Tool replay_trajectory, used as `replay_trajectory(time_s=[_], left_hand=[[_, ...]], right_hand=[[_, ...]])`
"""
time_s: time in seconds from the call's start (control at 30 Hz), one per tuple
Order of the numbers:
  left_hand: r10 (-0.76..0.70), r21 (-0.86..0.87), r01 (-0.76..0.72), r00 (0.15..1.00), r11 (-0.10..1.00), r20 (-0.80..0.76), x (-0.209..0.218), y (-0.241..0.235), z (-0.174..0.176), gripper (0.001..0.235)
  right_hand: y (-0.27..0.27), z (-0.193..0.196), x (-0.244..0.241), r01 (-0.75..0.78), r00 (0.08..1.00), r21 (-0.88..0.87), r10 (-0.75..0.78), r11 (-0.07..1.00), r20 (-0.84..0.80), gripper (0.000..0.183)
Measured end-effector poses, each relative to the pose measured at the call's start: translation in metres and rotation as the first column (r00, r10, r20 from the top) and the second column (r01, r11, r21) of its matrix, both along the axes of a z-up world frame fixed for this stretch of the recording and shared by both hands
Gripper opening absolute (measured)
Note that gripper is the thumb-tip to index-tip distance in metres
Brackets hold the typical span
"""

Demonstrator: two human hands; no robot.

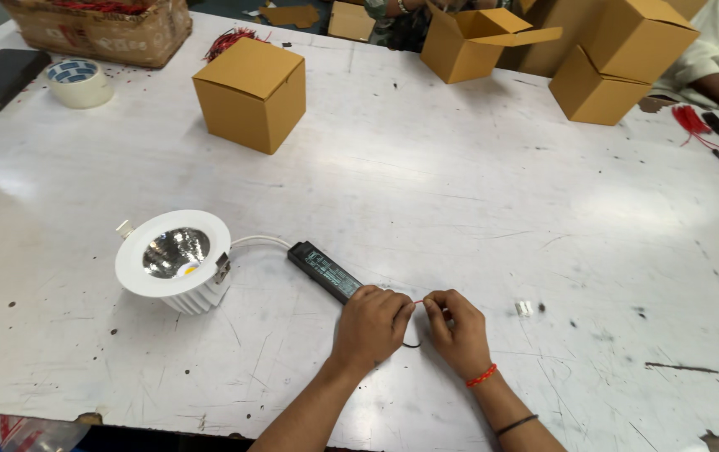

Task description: The person assembles LED light fixtures by connecting wires to drivers and attaching connectors. They handle multiple light units and drivers, twisting wires and inserting connectors, then place the assembled units on the table.

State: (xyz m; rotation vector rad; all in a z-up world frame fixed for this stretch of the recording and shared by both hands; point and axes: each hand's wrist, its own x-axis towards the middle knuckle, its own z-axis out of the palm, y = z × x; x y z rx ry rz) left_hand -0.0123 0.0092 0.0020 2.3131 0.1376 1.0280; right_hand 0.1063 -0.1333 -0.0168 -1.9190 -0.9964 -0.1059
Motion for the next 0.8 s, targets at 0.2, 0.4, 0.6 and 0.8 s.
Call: replay_trajectory(time_s=[0.2,0.4,0.6,0.8], left_hand=[[0.043,-0.033,-0.044,0.999,0.999,-0.001,0.004,-0.002,-0.002,0.017],[0.122,-0.055,-0.121,0.992,0.991,0.017,-0.001,0.002,-0.006,0.015],[0.111,0.066,-0.112,0.994,0.992,0.016,0.006,0.007,-0.002,0.010],[0.173,0.225,-0.190,0.980,0.956,0.094,-0.010,-0.012,-0.013,0.022]], right_hand=[[-0.004,-0.006,0.014,0.168,0.986,-0.051,-0.168,0.984,0.016,0.010],[-0.026,-0.004,0.039,0.204,0.946,-0.089,-0.220,0.975,-0.238,0.017],[-0.019,0.009,-0.021,-0.364,0.907,-0.148,0.386,0.920,0.169,0.037],[-0.031,0.014,-0.043,-0.272,0.942,-0.176,0.299,0.946,0.152,0.008]])
